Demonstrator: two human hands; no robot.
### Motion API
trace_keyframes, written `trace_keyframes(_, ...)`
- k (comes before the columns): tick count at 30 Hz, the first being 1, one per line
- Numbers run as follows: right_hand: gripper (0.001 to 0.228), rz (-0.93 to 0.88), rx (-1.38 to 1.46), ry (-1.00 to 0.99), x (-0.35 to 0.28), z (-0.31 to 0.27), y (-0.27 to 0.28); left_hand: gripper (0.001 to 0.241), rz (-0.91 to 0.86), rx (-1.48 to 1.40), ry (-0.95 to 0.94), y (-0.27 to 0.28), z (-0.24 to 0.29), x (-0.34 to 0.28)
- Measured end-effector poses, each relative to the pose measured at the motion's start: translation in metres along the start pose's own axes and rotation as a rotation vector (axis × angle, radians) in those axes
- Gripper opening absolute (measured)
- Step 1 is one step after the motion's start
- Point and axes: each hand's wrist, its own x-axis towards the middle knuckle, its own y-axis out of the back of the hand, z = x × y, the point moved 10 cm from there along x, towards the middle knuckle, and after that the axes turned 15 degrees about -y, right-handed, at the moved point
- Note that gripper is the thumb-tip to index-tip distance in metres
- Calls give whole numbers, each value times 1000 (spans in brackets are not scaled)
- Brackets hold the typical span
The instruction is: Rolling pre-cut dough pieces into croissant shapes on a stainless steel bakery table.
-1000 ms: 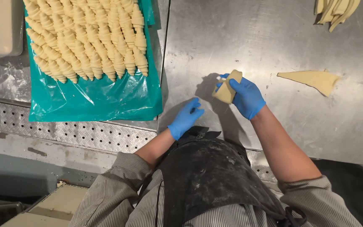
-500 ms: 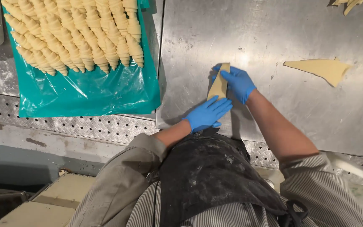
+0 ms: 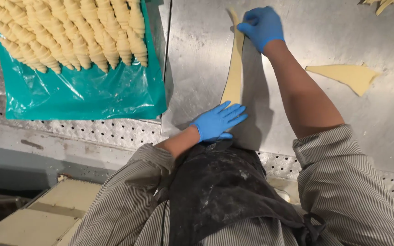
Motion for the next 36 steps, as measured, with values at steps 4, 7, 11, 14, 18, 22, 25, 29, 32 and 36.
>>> trace_keyframes(4,27,265,-99,268,-91,10,12,92,219,102,-39,6,1,-13)
trace_keyframes(7,26,29,-308,257,-184,37,-29,83,380,130,148,0,-14,-33)
trace_keyframes(11,38,-21,-281,509,-275,7,-45,42,420,51,224,-13,-31,-40)
trace_keyframes(14,32,60,-336,500,-279,19,-53,28,436,81,194,-16,-39,-37)
trace_keyframes(18,30,105,-279,524,-285,21,-54,23,324,-57,246,-22,-43,-35)
trace_keyframes(22,43,-3,-229,470,-313,39,-75,52,575,-28,261,-22,-13,-54)
trace_keyframes(25,72,-16,-439,494,-328,43,-100,68,270,385,178,-49,5,-36)
trace_keyframes(29,81,-91,-511,305,-296,33,-95,73,266,155,293,-16,-13,-28)
trace_keyframes(32,80,-12,-462,319,-289,27,-81,77,300,93,374,-11,-23,-32)
trace_keyframes(36,83,-85,-439,387,-305,39,-98,77,266,138,270,-57,-18,-35)
